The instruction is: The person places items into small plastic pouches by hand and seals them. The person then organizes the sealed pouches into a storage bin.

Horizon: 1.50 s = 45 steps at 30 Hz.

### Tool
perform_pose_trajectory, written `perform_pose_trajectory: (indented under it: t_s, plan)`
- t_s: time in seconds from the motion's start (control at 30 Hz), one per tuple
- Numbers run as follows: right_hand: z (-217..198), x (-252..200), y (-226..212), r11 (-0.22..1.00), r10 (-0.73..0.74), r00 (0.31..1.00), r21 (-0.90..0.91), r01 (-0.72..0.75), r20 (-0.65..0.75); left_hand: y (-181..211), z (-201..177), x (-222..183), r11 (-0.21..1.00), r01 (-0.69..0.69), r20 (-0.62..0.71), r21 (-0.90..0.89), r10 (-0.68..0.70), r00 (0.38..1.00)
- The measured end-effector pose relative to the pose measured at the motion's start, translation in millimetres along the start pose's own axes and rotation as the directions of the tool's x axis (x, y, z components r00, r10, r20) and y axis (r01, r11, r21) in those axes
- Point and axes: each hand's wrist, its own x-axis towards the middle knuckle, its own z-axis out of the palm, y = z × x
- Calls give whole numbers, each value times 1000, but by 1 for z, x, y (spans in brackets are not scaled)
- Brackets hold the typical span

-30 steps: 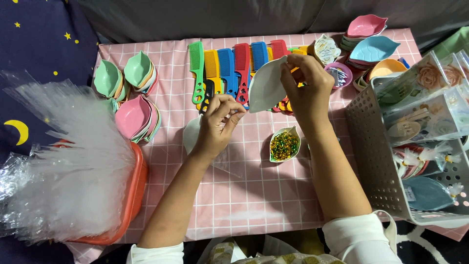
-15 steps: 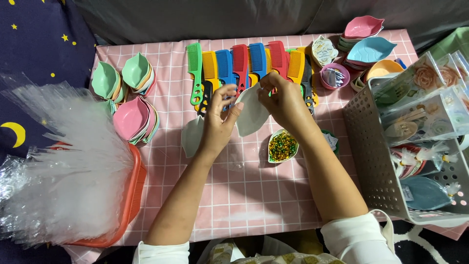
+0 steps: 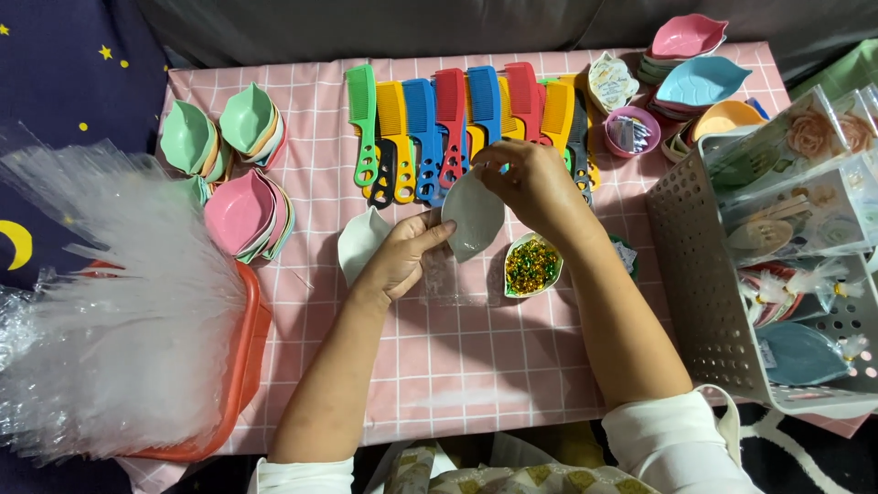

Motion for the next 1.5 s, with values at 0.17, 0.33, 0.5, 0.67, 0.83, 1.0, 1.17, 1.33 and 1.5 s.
perform_pose_trajectory:
  t_s: [0.17,0.33,0.5,0.67,0.83,1.0,1.17,1.33,1.5]
  plan:
    - [-7,-3,0,1000,7,999,12,-7,39,8,4,-5,1000,-3,-16,11,3,1000]
    - [-54,-6,18,954,-29,1000,-297,24,-11,2,-2,-2,997,73,-67,-35,-75,995]
    - [-72,-59,43,895,51,992,-436,-98,-119,3,-2,-5,991,109,-13,-79,-110,994]
    - [-56,-105,87,707,304,943,-632,-318,-135,9,4,-11,998,31,2,63,-31,1000]
    - [-45,-116,82,674,441,886,-598,-434,-146,9,3,-11,999,26,1,44,-26,1000]
    - [-47,-116,88,752,481,863,-432,-497,-156,10,3,-12,999,21,0,36,-21,1000]
    - [-52,-118,85,800,470,870,-343,-492,-151,9,2,-11,998,26,7,48,-27,1000]
    - [-63,-108,61,880,284,940,-338,-334,-189,10,8,-12,999,13,9,32,-14,1000]
    - [-45,-56,26,990,26,966,-130,-61,-259,7,9,-13,1000,-2,1,-2,2,1000]
